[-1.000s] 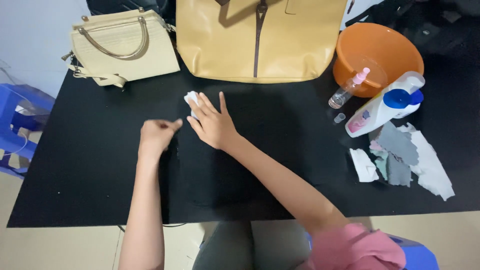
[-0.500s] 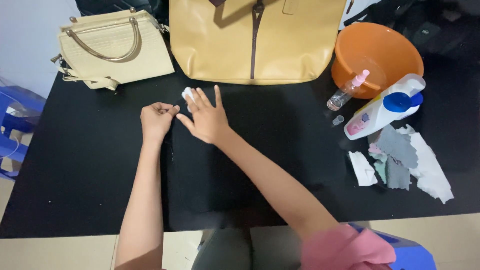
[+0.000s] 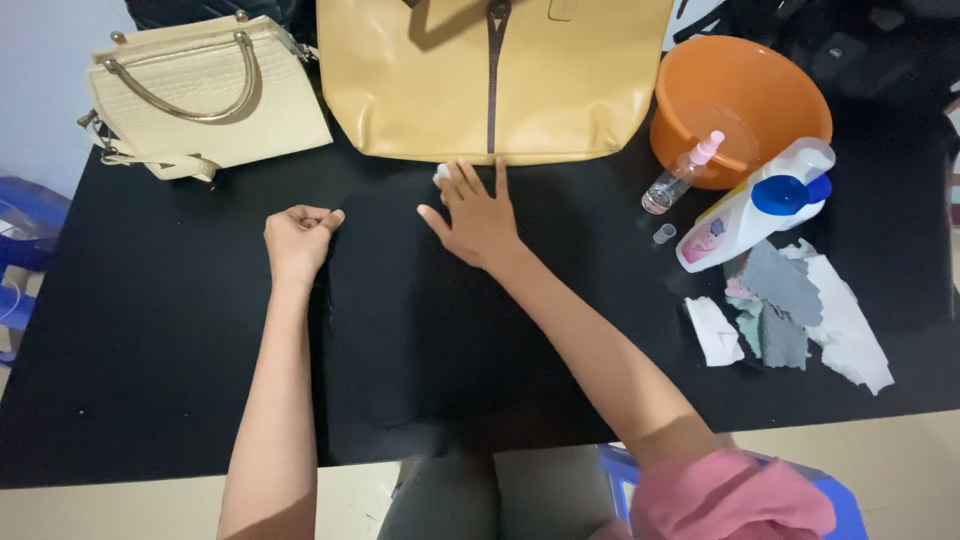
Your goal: Cleaning and polishing a black leather component using cleaning solution and small pieces of cloth.
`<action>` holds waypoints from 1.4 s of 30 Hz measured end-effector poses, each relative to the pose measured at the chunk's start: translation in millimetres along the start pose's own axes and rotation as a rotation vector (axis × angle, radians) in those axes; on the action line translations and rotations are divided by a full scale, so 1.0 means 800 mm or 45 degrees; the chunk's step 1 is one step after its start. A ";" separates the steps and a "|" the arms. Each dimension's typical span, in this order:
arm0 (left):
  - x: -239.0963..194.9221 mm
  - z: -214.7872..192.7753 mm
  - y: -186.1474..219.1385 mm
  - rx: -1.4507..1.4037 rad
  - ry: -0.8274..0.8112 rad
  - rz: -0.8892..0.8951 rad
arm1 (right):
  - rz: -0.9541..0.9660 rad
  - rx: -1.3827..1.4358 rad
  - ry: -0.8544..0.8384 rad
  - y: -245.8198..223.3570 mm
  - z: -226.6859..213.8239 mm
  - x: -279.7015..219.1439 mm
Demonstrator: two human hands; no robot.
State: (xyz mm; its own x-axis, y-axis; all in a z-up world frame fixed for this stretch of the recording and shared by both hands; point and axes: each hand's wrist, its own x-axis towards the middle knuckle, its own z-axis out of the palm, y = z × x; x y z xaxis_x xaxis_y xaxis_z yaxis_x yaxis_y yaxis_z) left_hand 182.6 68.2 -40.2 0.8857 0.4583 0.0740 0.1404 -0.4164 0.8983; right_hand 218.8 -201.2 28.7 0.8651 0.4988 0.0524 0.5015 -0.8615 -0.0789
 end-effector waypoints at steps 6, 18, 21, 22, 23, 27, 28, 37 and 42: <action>-0.011 -0.003 0.015 -0.015 -0.002 -0.093 | 0.060 -0.005 0.028 0.043 -0.006 -0.018; -0.012 -0.004 0.013 -0.014 -0.023 -0.060 | 0.246 -0.118 -0.028 0.132 -0.019 -0.054; -0.011 -0.001 0.013 -0.038 0.029 -0.059 | 0.293 -0.132 0.086 0.155 -0.017 -0.064; -0.010 0.000 0.012 -0.038 0.032 -0.046 | 0.323 -0.121 0.064 0.158 -0.019 -0.067; -0.009 0.001 0.012 -0.039 0.034 -0.032 | 0.353 -0.109 0.042 0.162 -0.020 -0.070; -0.011 -0.001 0.017 -0.034 0.032 -0.043 | 0.422 -0.117 0.015 0.165 -0.020 -0.070; -0.015 -0.003 0.024 -0.038 0.024 -0.042 | 0.448 -0.128 0.012 0.164 -0.020 -0.070; -0.018 -0.003 0.030 -0.040 0.029 -0.056 | 0.634 -0.202 -0.053 0.156 -0.023 -0.073; -0.020 -0.005 0.034 -0.060 0.027 -0.085 | 0.750 -0.162 -0.120 0.156 -0.024 -0.069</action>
State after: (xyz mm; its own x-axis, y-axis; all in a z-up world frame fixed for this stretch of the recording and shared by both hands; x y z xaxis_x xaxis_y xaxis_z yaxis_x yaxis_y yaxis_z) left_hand 170.7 52.9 -15.2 0.8656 0.5003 0.0223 0.1771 -0.3475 0.9208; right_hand 233.4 -338.0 35.4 0.9966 -0.0639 -0.0523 -0.0612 -0.9968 0.0522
